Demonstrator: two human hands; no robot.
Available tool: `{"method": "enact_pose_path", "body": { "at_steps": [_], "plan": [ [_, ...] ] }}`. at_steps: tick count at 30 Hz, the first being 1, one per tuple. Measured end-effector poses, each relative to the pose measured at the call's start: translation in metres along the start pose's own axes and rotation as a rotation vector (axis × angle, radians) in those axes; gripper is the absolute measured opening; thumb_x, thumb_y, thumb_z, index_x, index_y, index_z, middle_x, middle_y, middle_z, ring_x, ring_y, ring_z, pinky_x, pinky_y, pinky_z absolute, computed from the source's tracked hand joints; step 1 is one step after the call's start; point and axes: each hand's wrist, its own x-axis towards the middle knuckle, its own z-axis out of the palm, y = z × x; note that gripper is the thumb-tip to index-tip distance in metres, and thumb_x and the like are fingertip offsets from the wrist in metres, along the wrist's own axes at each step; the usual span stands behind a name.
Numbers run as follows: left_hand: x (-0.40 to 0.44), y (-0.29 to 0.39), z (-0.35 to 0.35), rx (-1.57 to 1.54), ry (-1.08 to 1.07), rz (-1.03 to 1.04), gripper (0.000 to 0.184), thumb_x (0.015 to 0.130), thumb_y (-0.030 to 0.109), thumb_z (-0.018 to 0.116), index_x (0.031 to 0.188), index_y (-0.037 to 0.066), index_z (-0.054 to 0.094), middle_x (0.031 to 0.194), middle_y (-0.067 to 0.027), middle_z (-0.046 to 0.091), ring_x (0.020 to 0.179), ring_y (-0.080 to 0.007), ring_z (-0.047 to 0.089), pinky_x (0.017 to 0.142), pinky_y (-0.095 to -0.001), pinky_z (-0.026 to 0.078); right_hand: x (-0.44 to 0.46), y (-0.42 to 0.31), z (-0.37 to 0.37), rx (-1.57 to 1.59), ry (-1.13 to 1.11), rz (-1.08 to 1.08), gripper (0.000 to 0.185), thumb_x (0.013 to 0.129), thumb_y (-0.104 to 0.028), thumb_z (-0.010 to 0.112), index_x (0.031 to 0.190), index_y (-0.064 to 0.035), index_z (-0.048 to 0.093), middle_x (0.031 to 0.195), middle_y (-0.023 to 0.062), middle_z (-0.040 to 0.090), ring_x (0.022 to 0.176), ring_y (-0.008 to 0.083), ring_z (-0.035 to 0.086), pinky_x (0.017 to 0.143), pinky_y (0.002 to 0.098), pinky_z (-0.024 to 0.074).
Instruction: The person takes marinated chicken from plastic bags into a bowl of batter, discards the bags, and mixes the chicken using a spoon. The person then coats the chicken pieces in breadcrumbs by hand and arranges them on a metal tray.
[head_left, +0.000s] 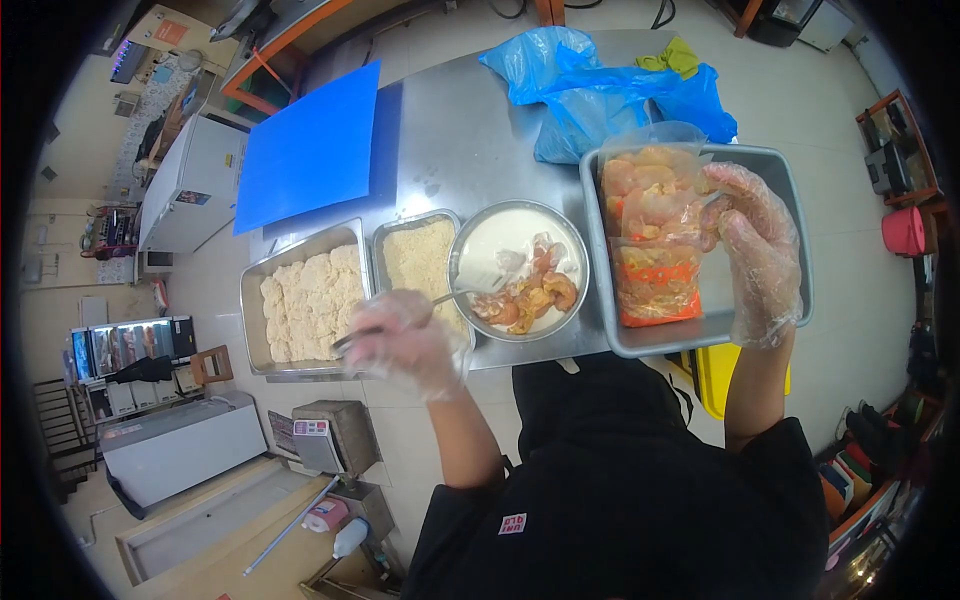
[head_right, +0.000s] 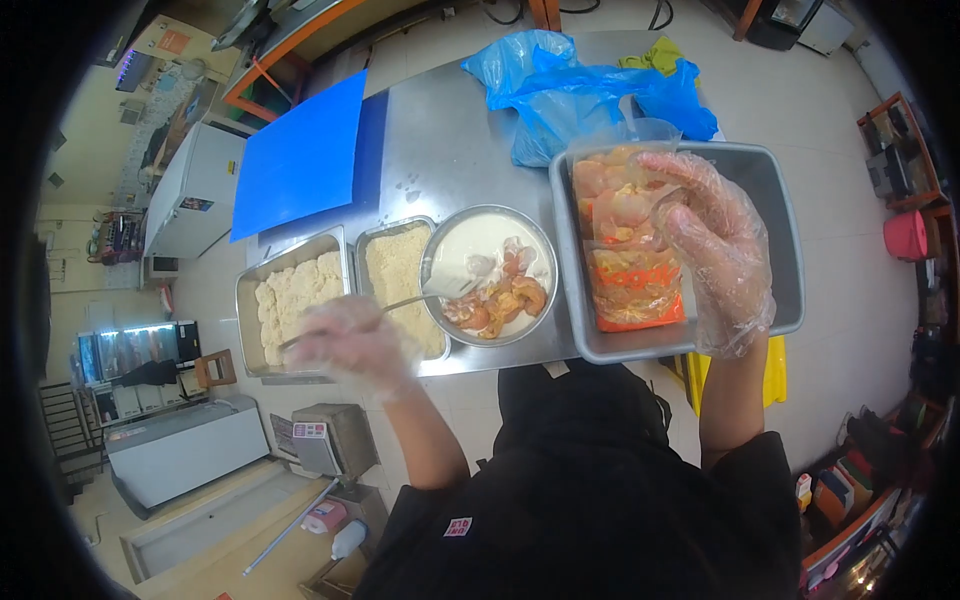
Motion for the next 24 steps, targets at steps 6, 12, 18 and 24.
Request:
{"method": "enact_pose_path", "body": {
  "at_steps": [6, 12, 18, 24],
  "plan": [
    [-0.001, 0.056, 0.003, 0.038, -0.042, 0.048, 0.063, 0.094, 0.078, 0.041, 0.069, 0.02, 0.037, 0.055, 0.0077, 0.027, 0.043, -0.0042, 0.022, 0.038, -0.0257, 0.016, 0.002, 0.0, 0.004, -0.028, -0.008, 0.012, 0.043, 0.09, -0.018, 0.067, 0.129, 0.0012, 0.065, 0.125, 0.0112, 0.065, 0.103, 0.0156, 0.063, 0.084, 0.0284, 0.05],
    [-0.024, -0.01, -0.021, 0.114, -0.159, -0.098, 0.06, 0.096, 0.074, 0.045, 0.079, 0.016, 0.04, 0.065, 0.0043, 0.039, 0.047, -0.0063, 0.031, 0.041, -0.0247, 0.021, 0.001, 0.0, 0.008, -0.04, -0.005, 0.032, 0.043, 0.09, -0.019, 0.067, 0.128, 0.0, 0.067, 0.12, 0.0103, 0.065, 0.102, 0.0153, 0.062, 0.082, 0.0282, 0.0496],
    [-0.05, -0.07, -0.029, 0.135, 0.008, -0.156, 0.061, 0.094, 0.073, 0.053, 0.08, 0.014, 0.042, 0.063, 0.0026, 0.038, 0.048, -0.0087, 0.032, 0.044, -0.0256, 0.021, 0.002, 0.001, 0.007, -0.065, -0.014, 0.026, 0.043, 0.09, -0.019, 0.067, 0.128, 0.0, 0.067, 0.119, 0.0106, 0.066, 0.101, 0.0148, 0.062, 0.082, 0.0281, 0.0495],
    [-0.031, -0.086, -0.035, 0.374, 0.002, 0.043, 0.062, 0.095, 0.072, 0.054, 0.079, 0.013, 0.044, 0.061, 0.0026, 0.038, 0.048, -0.0097, 0.033, 0.043, -0.0264, 0.021, 0.0, 0.001, 0.01, -0.069, -0.032, 0.013, 0.043, 0.091, -0.02, 0.067, 0.129, 0.0006, 0.066, 0.125, 0.0114, 0.066, 0.102, 0.0151, 0.063, 0.082, 0.0281, 0.0496]
  ]
}}
